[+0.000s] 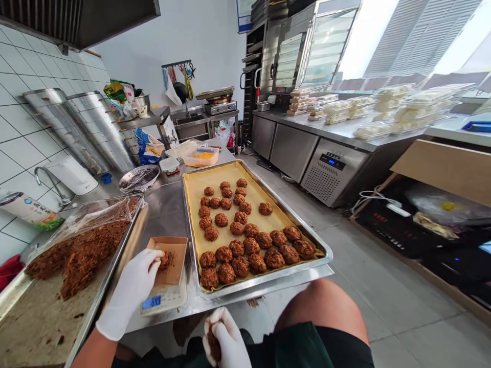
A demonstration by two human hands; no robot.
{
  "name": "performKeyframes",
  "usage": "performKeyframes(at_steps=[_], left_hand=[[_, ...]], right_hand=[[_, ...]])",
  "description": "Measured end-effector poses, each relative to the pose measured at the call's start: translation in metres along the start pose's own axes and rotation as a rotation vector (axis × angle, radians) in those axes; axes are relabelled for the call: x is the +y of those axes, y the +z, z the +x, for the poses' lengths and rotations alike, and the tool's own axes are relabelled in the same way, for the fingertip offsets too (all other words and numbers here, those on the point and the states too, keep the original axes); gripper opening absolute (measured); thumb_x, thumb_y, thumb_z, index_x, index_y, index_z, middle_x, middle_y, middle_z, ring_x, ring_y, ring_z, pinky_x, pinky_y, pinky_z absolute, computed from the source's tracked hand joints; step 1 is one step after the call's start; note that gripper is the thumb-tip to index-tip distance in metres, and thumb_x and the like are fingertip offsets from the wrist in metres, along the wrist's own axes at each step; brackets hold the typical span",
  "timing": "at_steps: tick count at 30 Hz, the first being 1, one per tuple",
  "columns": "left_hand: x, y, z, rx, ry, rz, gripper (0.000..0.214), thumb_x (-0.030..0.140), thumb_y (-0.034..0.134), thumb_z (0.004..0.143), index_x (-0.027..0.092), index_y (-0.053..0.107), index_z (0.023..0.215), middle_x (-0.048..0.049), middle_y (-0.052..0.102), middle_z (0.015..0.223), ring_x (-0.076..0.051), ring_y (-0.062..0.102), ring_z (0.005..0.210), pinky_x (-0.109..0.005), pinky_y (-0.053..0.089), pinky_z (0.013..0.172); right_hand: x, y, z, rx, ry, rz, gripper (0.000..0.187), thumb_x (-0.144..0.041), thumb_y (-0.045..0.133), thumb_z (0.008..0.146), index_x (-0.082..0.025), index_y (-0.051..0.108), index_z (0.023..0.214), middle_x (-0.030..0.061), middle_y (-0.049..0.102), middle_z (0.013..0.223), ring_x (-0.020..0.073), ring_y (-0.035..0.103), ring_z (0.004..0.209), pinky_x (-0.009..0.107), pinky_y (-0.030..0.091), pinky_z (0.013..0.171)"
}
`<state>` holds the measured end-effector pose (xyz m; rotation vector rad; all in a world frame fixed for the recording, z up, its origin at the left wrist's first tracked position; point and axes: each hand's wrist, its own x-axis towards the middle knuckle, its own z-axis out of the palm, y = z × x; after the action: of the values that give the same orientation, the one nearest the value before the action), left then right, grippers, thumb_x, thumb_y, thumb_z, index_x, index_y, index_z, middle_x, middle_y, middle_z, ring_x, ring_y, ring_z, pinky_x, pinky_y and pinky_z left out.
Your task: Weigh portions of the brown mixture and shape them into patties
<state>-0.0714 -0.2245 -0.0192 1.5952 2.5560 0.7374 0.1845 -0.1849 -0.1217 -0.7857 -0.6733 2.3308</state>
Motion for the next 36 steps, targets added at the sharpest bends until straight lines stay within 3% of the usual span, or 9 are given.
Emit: performKeyframes(at_steps=[3, 8, 11, 14, 19, 22, 27, 32, 36], left_hand=[[-0.006, -0.029, -0.012, -0.006, -0.058, -0.031, 0.03, 0.029, 0.048, 0.097, 0.028, 0.071, 0.116, -0.0019, 0.077, 0.118, -0.022, 0.071, 0.108, -0.034, 0.053, 0.096], [-0.005, -0.063, -0.044, 0.177, -0.388, -0.045, 0.026, 0.043, 0.057, 0.09, 0.032, 0.073, 0.108, 0.0021, 0.078, 0.114, -0.027, 0.071, 0.11, -0.037, 0.054, 0.096], [0.0, -0.058, -0.062, 0.286, -0.515, -0.088, 0.027, 0.046, 0.061, 0.087, 0.03, 0.074, 0.105, -0.0008, 0.079, 0.109, -0.028, 0.073, 0.104, -0.038, 0.056, 0.091], [0.001, -0.043, -0.074, 0.356, -0.523, -0.233, 0.034, 0.049, 0.061, 0.088, 0.024, 0.073, 0.108, -0.0064, 0.079, 0.109, -0.028, 0.073, 0.101, -0.037, 0.057, 0.089], [0.004, -0.037, -0.082, 0.308, -0.558, -0.46, 0.047, 0.051, 0.059, 0.09, 0.021, 0.065, 0.126, -0.0077, 0.078, 0.104, -0.026, 0.074, 0.095, -0.039, 0.057, 0.09], [0.008, -0.044, -0.079, 0.273, -0.543, -0.479, 0.048, 0.051, 0.058, 0.091, 0.022, 0.063, 0.128, -0.0061, 0.078, 0.097, -0.025, 0.074, 0.091, -0.039, 0.057, 0.088], [0.014, -0.038, -0.053, 0.219, -0.373, -0.374, 0.036, 0.045, 0.056, 0.094, 0.023, 0.065, 0.121, -0.0094, 0.074, 0.117, -0.027, 0.07, 0.106, -0.039, 0.055, 0.095], [0.011, -0.013, -0.006, -0.08, -0.078, -0.057, 0.048, 0.019, 0.054, 0.09, 0.02, 0.056, 0.138, -0.0119, 0.057, 0.143, -0.028, 0.052, 0.134, -0.043, 0.039, 0.114], [0.005, 0.001, 0.015, -0.202, -0.012, -0.061, 0.052, 0.008, 0.063, 0.074, 0.02, 0.066, 0.125, -0.0122, 0.065, 0.128, -0.03, 0.057, 0.124, -0.041, 0.039, 0.11]], right_hand=[[-0.002, 0.001, -0.001, -0.02, 0.014, 0.033, 0.022, -0.038, 0.068, 0.075, -0.023, 0.052, 0.076, -0.007, 0.051, 0.058, 0.0045, 0.031, 0.038, 0.021, 0.012, 0.037], [-0.004, 0.003, -0.001, -0.007, 0.052, 0.075, 0.016, -0.031, 0.068, 0.072, -0.022, 0.055, 0.075, -0.0054, 0.055, 0.061, 0.0048, 0.035, 0.04, 0.02, 0.013, 0.039], [-0.005, 0.007, -0.002, -0.074, 0.127, 0.132, 0.015, -0.031, 0.068, 0.069, -0.022, 0.061, 0.079, -0.0026, 0.059, 0.066, 0.0079, 0.044, 0.045, 0.021, 0.02, 0.04], [-0.005, 0.012, -0.003, -0.146, 0.228, 0.155, 0.023, -0.042, 0.066, 0.078, -0.019, 0.067, 0.084, 0.0024, 0.064, 0.075, 0.012, 0.055, 0.055, 0.021, 0.024, 0.041], [-0.001, 0.014, -0.002, -0.22, 0.313, 0.062, 0.022, -0.038, 0.068, 0.085, -0.016, 0.07, 0.089, 0.0107, 0.072, 0.093, 0.0213, 0.069, 0.081, 0.021, 0.035, 0.05], [0.0, 0.01, 0.0, -0.198, 0.325, 0.081, 0.018, -0.032, 0.074, 0.081, -0.017, 0.071, 0.09, 0.0088, 0.073, 0.093, 0.0187, 0.067, 0.081, 0.021, 0.04, 0.057], [0.003, 0.001, 0.006, -0.125, 0.33, 0.119, 0.006, -0.02, 0.071, 0.074, -0.015, 0.067, 0.073, 0.0009, 0.059, 0.066, 0.0098, 0.05, 0.06, 0.019, 0.025, 0.049], [0.007, -0.009, 0.01, -0.079, 0.336, 0.124, 0.004, -0.019, 0.067, 0.071, -0.017, 0.064, 0.07, 0.0006, 0.058, 0.068, 0.0098, 0.047, 0.059, 0.019, 0.023, 0.048], [0.007, -0.015, 0.013, -0.049, 0.321, 0.13, 0.007, -0.021, 0.068, 0.067, -0.019, 0.062, 0.068, 0.0003, 0.06, 0.069, 0.0102, 0.048, 0.059, 0.019, 0.026, 0.048]])
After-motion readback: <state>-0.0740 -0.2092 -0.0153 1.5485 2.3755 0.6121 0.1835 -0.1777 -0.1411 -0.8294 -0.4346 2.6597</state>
